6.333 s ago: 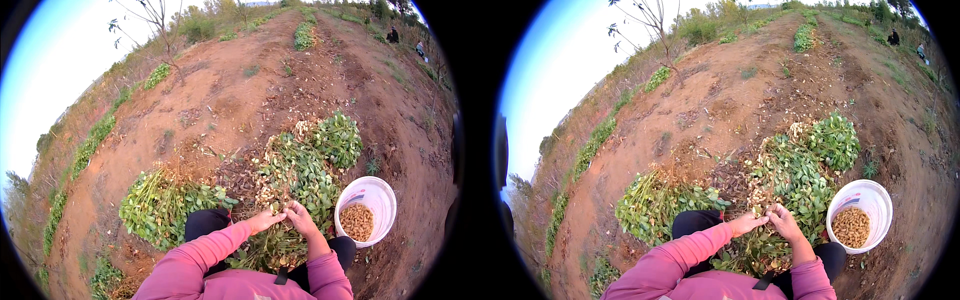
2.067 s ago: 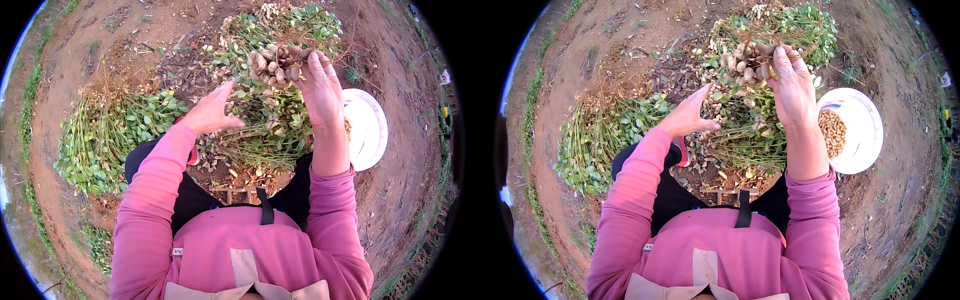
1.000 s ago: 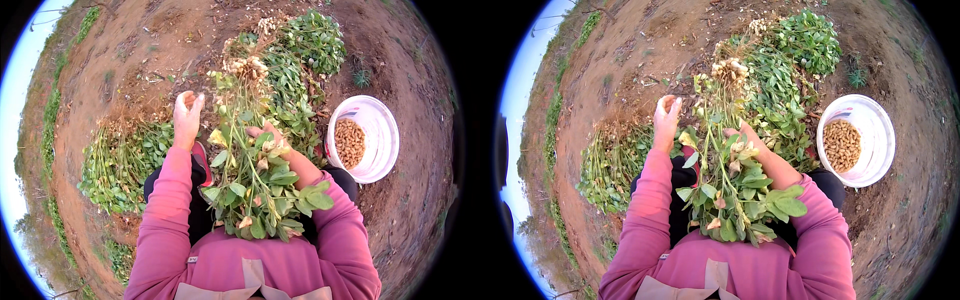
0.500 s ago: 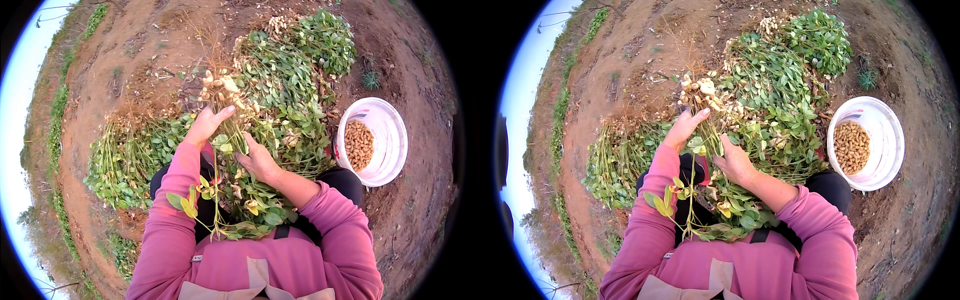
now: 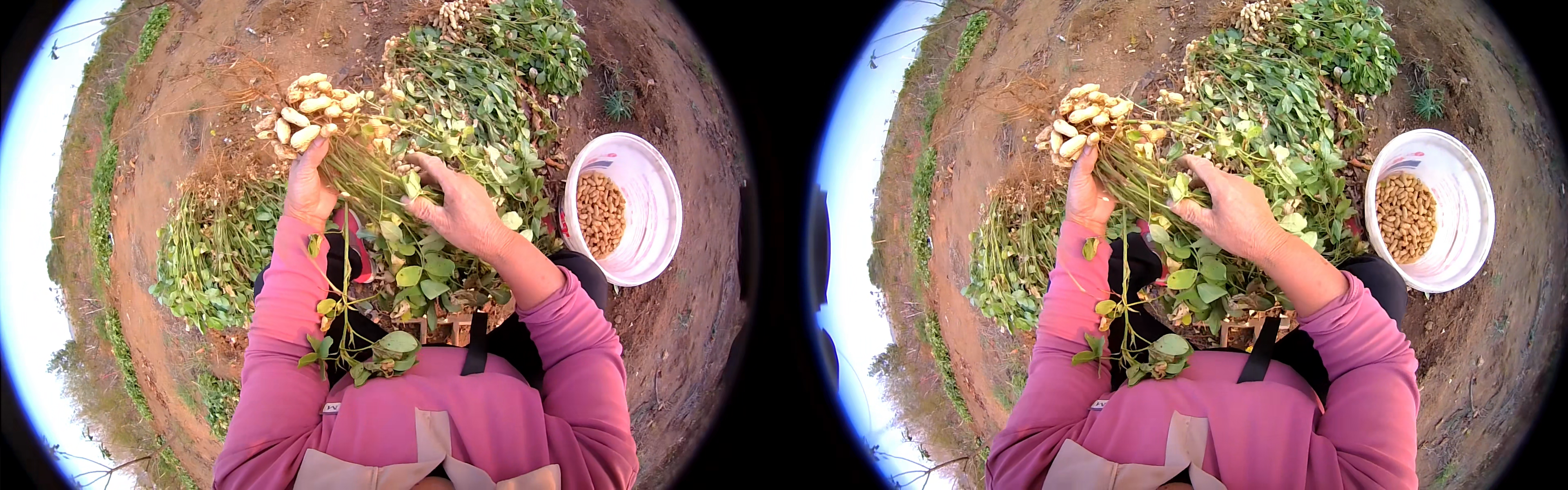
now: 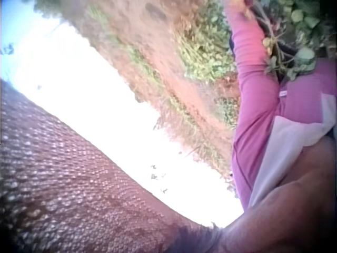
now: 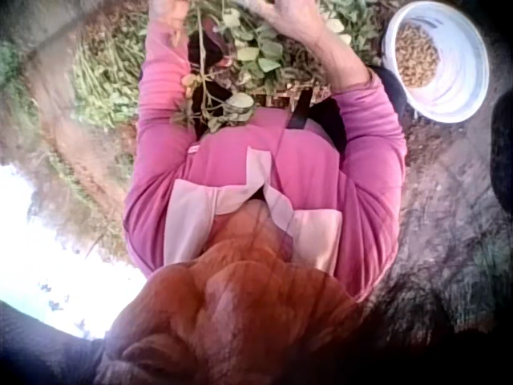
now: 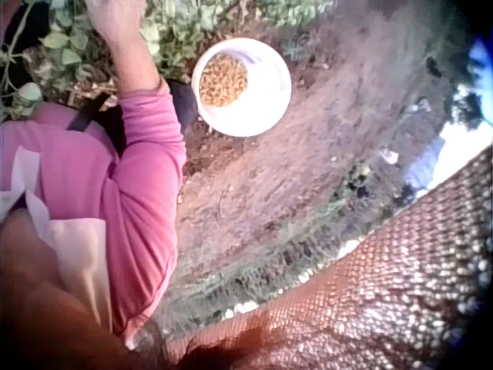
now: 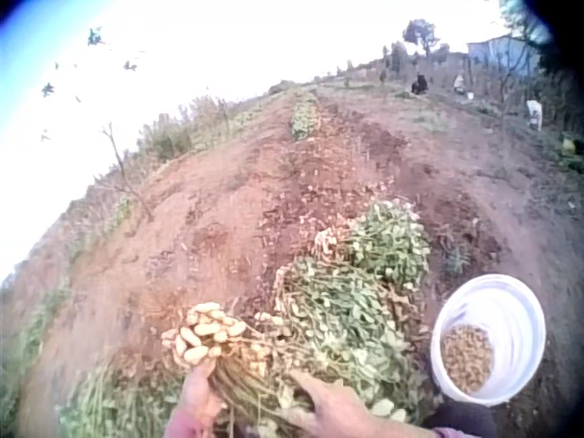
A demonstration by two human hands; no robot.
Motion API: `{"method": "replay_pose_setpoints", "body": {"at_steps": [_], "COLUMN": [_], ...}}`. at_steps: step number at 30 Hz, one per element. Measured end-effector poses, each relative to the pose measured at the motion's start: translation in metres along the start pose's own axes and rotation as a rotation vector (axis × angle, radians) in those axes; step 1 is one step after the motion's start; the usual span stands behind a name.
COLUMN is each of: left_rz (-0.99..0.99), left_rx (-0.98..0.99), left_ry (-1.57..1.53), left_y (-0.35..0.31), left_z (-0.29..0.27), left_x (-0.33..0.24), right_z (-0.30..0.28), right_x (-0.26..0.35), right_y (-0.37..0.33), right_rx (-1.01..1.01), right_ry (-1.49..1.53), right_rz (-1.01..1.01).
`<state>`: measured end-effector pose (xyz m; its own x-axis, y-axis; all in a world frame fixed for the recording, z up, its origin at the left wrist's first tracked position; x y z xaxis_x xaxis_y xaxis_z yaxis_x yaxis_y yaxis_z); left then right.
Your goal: The person sits on the ground and removes peanuts from their stems by hand. The shelled peanuts are placed into a white bucket, while the empty stems are discarded onto a pile on the ground.
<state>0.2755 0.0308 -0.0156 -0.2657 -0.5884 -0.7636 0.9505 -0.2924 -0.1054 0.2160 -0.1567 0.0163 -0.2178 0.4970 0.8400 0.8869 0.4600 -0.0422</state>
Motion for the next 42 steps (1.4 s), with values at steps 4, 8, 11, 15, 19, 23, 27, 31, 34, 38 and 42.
{"method": "replay_pose_setpoints", "body": {"at_steps": [4, 8, 11, 15, 19, 23, 27, 31, 34, 38, 42], "left_rz": [0.009, 0.023, -0.017, 0.008, 0.026, 0.050, 0.029, -0.010, -0.056, -0.116, -0.201], "left_rx": [-0.078, -0.074, 0.041, -0.017, 0.058, 0.080, 0.255, 0.284, 0.357, 0.382, 0.283], "left_ry": [-0.008, 0.058, -0.009, -0.045, -0.083, -0.058, -0.140, -0.008, -0.049, -0.067, 0.067], "left_y": [-0.004, -0.009, -0.011, -0.016, -0.010, -0.011, -0.014, -0.015, -0.016, -0.019, -0.020], "left_z": [-0.014, -0.011, 0.000, -0.016, -0.019, -0.006, 0.021, 0.045, 0.048, 0.048, 0.049], "left_x": [-0.002, -0.007, 0.003, 0.010, 0.015, 0.008, 0.003, 0.005, 0.016, 0.027, 0.040], "right_z": [-0.039, -0.063, -0.048, 0.018, 0.039, 0.007, -0.047, -0.044, -0.024, -0.008, -0.008], "right_x": [0.006, 0.004, -0.005, -0.001, 0.011, -0.013, -0.023, 0.006, 0.016, 0.018, 0.012], "right_y": [-0.002, -0.002, 0.005, 0.008, -0.002, 0.009, 0.001, 0.001, 0.005, 0.014, 0.014], "right_rx": [-0.160, -0.356, -0.339, 0.038, 0.093, 0.178, -0.145, -0.137, -0.049, 0.074, 0.013], "right_ry": [0.174, -0.212, -0.225, 0.069, 0.068, 0.040, 0.144, 0.066, 0.101, 0.186, 0.069], "right_rz": [-0.076, -0.073, -0.078, -0.042, -0.082, 0.111, 0.102, -0.166, -0.244, -0.271, -0.266]}}
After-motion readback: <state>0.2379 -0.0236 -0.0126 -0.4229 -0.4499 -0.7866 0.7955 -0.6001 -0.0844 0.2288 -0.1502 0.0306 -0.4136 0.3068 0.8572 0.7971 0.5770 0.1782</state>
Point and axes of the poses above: each hand's wrist, its own y-axis towards the middle knuckle, its own z-axis out of the palm, x = y × z, the point moved 10 cm from there along y, towards the middle knuckle, and after that the axes turned 12 degrees about x, right-handed, at the moved point
